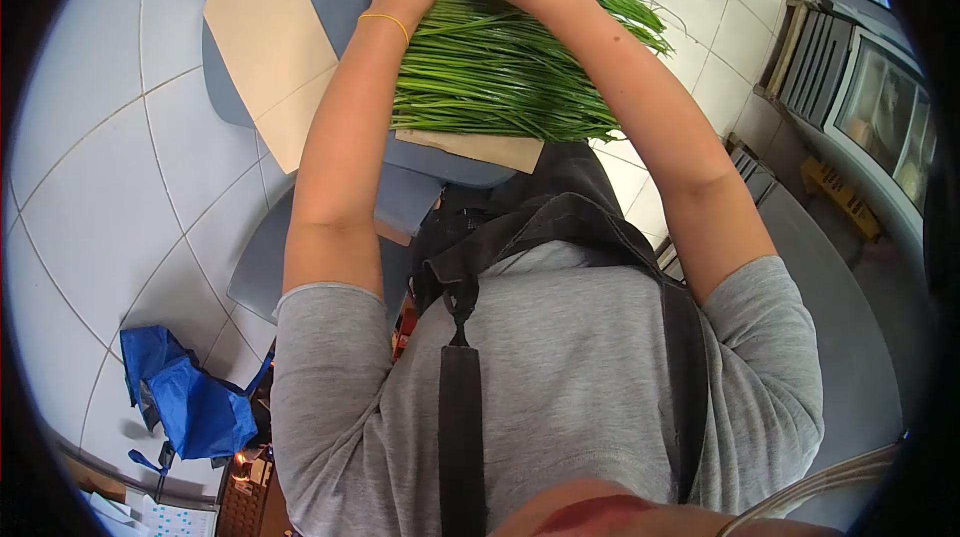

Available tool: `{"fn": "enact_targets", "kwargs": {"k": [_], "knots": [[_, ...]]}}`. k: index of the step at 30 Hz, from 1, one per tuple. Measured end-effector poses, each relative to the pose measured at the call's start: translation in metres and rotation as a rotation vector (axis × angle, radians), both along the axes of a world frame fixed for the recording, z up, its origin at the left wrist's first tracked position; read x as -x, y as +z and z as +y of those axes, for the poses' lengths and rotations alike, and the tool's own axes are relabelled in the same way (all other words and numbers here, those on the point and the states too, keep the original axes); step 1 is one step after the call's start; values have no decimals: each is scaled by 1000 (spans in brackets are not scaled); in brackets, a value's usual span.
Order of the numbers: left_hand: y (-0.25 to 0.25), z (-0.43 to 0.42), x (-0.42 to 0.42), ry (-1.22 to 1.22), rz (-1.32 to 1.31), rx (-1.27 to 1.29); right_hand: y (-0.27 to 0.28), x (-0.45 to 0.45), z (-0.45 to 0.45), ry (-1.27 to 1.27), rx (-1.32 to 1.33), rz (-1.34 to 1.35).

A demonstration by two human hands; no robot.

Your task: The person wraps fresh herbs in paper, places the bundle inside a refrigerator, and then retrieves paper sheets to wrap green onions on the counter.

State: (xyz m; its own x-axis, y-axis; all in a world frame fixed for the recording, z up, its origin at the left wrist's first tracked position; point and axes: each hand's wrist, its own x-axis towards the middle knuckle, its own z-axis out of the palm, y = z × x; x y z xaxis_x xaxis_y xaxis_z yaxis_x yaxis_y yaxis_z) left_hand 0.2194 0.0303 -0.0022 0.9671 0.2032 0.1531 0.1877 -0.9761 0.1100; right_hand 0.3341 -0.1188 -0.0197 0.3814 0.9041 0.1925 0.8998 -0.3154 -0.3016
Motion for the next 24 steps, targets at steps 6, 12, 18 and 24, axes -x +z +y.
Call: {"fn": "enact_targets", "kwargs": {"k": [6,12,18,24], "knots": [[-1,2,3,-10,1,22,-5,-22,-85,-87,-82,4],[4,2,5,-16,12,48,4,-65,-260,-477,133,65],[9,5,5,-55,-8,70,9,-52,-299,-833,-12,402],[-4,18,-3,-101,43,95,1,-31,-157,-451,-331,549]]}}
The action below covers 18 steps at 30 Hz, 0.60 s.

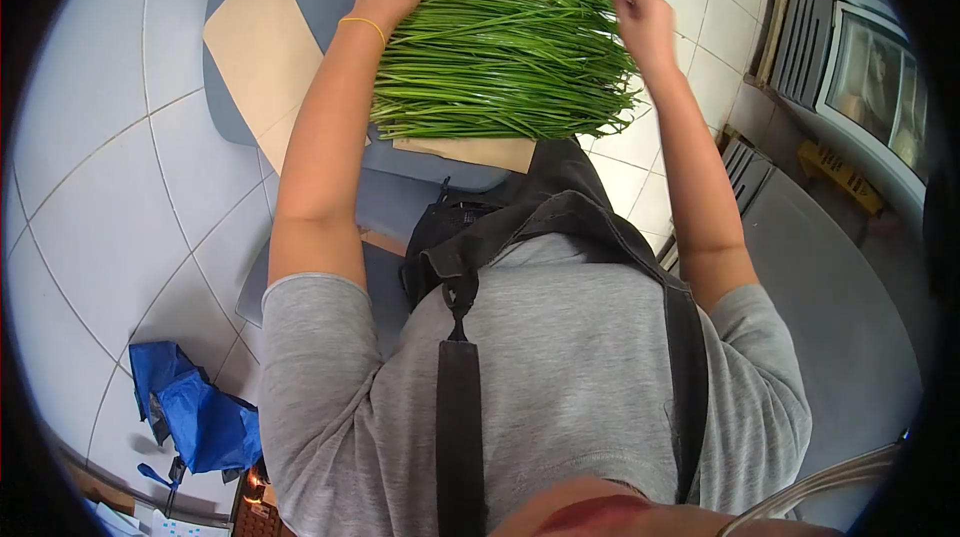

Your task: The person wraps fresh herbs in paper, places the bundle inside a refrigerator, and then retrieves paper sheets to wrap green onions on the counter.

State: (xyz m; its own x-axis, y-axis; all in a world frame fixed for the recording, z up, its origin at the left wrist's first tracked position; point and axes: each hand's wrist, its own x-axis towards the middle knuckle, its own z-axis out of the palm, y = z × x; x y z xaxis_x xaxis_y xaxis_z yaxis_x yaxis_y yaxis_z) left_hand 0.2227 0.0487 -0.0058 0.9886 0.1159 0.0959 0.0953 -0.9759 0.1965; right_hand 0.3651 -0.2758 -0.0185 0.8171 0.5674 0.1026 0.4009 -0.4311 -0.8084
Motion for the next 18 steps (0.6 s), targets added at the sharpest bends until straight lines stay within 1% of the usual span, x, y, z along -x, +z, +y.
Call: {"fn": "enact_targets", "kwargs": {"k": [1,2,3,4,5,7,8,9,10,13,15,18], "knots": [[0,0,-2,15,62,-1,-3,1,25,88,62,-82],[3,-1,-5,29,108,31,10,8,50,168,103,-168],[8,-1,-8,44,153,62,6,15,72,226,-78,-136],[13,-1,-12,61,198,93,5,22,90,297,-102,-133],[18,-3,-15,96,238,98,-7,26,107,395,-139,-237],[26,-8,-19,168,320,109,-12,38,129,444,-114,-381],[20,-3,-19,136,309,146,-15,41,137,469,-102,-454],[12,4,-20,105,298,184,-23,42,143,479,-9,-474],[4,10,-20,73,289,222,-30,40,145,498,7,-494],[-1,11,-17,124,284,346,-33,35,146,571,61,-554],[-1,9,-15,131,290,323,-28,26,138,640,107,-595],[9,2,-14,176,309,308,-21,14,115,630,49,-535]]}}
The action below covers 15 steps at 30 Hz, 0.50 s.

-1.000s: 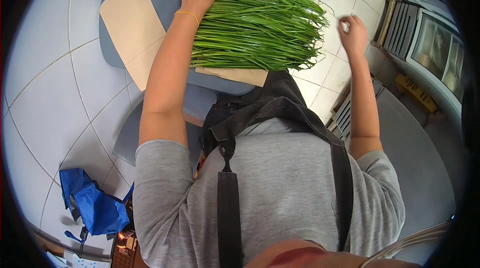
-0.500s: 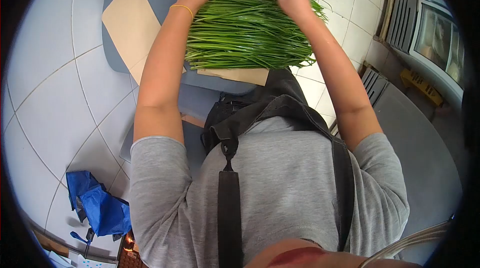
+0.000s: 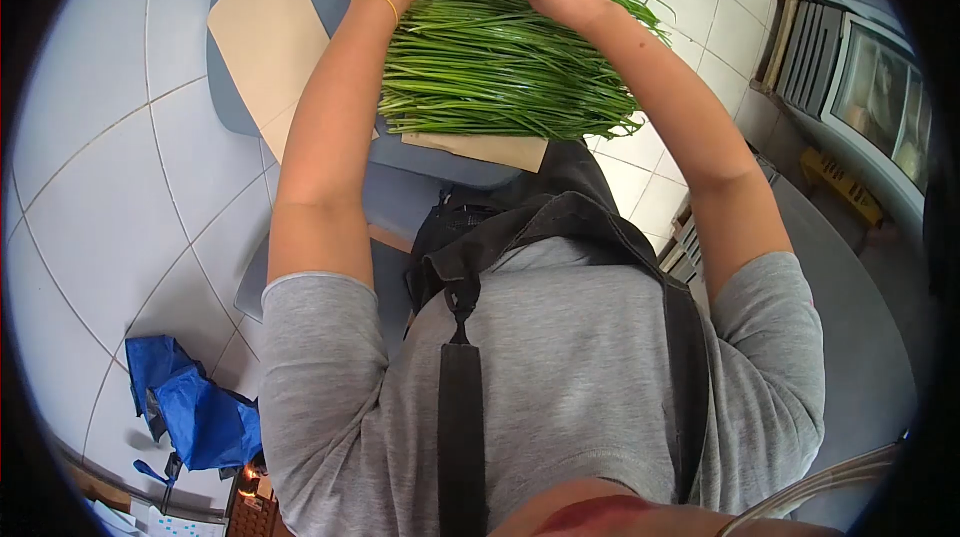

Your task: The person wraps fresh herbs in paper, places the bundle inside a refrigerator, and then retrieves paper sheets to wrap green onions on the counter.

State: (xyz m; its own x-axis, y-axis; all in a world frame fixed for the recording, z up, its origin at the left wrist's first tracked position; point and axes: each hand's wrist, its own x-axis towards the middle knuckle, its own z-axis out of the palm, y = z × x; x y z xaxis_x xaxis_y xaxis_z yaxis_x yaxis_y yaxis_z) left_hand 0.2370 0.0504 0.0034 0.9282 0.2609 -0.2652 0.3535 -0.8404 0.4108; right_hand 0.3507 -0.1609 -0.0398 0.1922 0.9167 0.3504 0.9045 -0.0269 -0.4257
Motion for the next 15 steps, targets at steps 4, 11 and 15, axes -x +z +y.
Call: {"fn": "enact_targets", "kwargs": {"k": [4,11,15], "knots": [[-6,2,4,-6,-44,24,10,-15,-34,12,63,118],[4,-2,6,-25,-89,79,12,-5,-15,-111,-21,215],[-8,13,-1,-68,-72,131,-6,10,32,-151,-67,211]]}}
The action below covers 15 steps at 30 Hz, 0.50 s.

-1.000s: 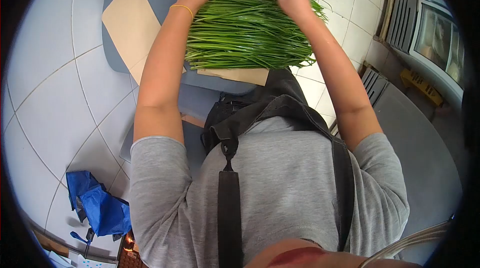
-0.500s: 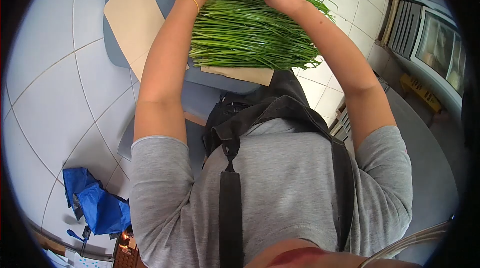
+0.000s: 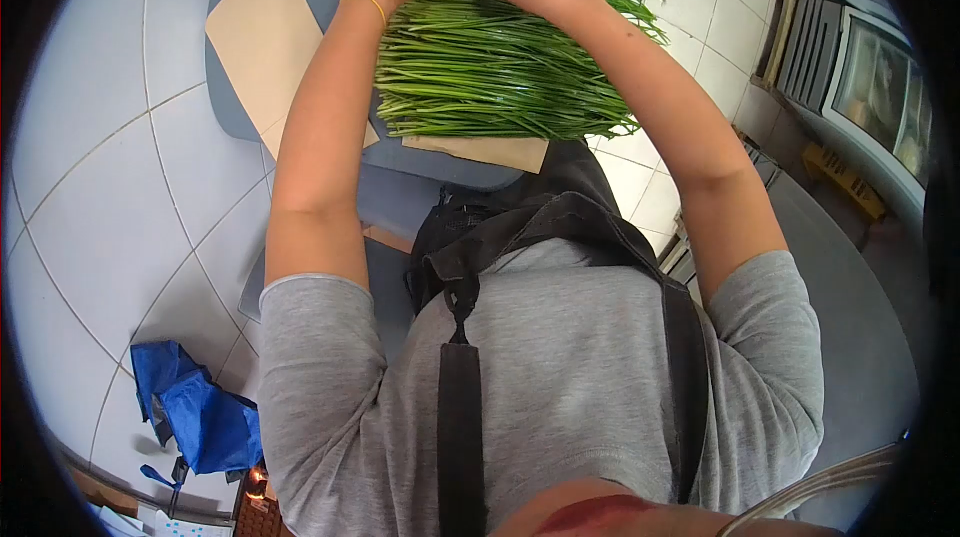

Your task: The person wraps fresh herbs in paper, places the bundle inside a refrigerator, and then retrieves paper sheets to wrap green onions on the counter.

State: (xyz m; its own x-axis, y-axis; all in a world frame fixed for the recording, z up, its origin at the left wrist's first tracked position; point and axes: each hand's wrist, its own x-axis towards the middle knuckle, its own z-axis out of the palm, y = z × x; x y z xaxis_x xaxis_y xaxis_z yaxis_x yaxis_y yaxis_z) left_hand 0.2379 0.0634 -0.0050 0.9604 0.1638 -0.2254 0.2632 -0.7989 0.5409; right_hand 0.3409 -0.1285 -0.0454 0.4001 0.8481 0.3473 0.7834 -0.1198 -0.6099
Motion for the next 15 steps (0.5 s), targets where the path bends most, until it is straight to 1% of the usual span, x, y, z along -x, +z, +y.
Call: {"fn": "enact_targets", "kwargs": {"k": [3,4,7,10,13,15], "knots": [[7,7,-1,36,-5,133,-5,2,19,-52,113,233],[10,10,1,56,-16,188,-5,1,20,-46,116,259],[6,21,2,135,67,442,-3,-9,13,-21,144,297],[12,21,3,147,101,419,1,-21,-7,5,221,269],[7,26,7,145,67,418,7,-35,-40,-8,309,292],[-8,35,8,171,61,513,23,-41,-67,-49,353,353]]}}
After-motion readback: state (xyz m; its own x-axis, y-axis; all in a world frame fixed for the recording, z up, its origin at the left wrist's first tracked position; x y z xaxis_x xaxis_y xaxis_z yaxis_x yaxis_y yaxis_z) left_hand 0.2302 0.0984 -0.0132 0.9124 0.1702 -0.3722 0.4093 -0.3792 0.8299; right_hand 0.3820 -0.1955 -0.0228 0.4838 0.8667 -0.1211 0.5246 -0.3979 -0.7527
